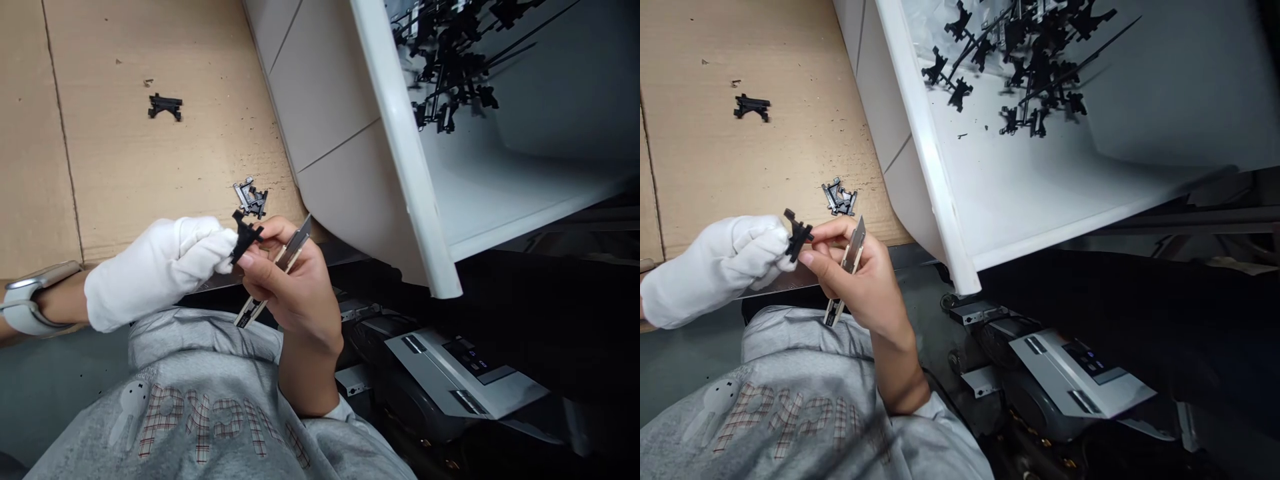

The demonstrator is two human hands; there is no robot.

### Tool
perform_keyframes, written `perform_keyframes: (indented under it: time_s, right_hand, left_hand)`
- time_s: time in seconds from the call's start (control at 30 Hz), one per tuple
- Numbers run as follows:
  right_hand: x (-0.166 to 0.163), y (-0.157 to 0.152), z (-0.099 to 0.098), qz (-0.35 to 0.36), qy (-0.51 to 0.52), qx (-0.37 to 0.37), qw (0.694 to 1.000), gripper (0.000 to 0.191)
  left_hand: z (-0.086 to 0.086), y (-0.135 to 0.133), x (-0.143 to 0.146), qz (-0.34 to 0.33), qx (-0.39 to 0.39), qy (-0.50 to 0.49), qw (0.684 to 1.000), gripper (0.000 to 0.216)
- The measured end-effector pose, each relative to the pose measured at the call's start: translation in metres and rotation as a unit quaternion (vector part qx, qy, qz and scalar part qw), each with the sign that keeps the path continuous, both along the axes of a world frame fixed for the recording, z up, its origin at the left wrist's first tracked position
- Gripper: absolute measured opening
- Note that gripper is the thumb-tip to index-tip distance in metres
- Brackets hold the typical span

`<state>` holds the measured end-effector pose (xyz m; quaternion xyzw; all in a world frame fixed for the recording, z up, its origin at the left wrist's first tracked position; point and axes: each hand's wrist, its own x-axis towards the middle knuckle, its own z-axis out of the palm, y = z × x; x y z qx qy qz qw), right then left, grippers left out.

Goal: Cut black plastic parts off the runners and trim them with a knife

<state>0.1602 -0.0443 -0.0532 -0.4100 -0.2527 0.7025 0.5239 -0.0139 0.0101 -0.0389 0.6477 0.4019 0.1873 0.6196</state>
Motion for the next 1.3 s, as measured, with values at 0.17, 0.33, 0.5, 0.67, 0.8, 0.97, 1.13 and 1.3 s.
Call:
perform_keyframes:
  time_s: [0.17,0.33,0.5,0.67,0.8,0.97,1.13,1.3]
  right_hand:
    - [0.003,-0.002,-0.001,-0.001,0.019,0.012,1.000,0.030]
    - [0.000,-0.003,0.001,-0.013,-0.002,0.003,1.000,0.031]
    - [-0.005,-0.004,0.001,-0.021,-0.031,0.023,0.999,0.025]
    - [-0.007,-0.008,0.006,-0.054,-0.112,0.033,0.992,0.029]
    - [0.002,0.003,0.020,-0.089,-0.173,0.046,0.980,0.025]
    - [-0.007,0.074,0.028,-0.024,-0.290,0.125,0.948,0.028]
    - [-0.022,0.122,0.035,0.060,-0.452,0.129,0.881,0.022]
    - [0.012,0.076,0.041,0.065,-0.573,0.154,0.802,0.015]
  left_hand:
    - [0.001,0.003,0.001,-0.001,0.063,0.029,0.998,0.041]
    - [0.002,0.001,-0.003,-0.002,0.125,0.049,0.991,0.045]
    - [0.000,-0.001,-0.004,0.007,0.117,0.047,0.992,0.045]
    - [-0.001,-0.002,-0.003,-0.003,0.188,0.028,0.982,0.043]
    - [-0.002,-0.005,-0.006,-0.031,0.236,0.023,0.971,0.037]
    - [-0.009,-0.007,-0.006,-0.103,0.356,-0.004,0.929,0.028]
    - [-0.015,-0.007,-0.008,-0.128,0.411,0.030,0.902,0.029]
    - [-0.013,-0.005,-0.007,-0.121,0.300,0.079,0.943,0.029]
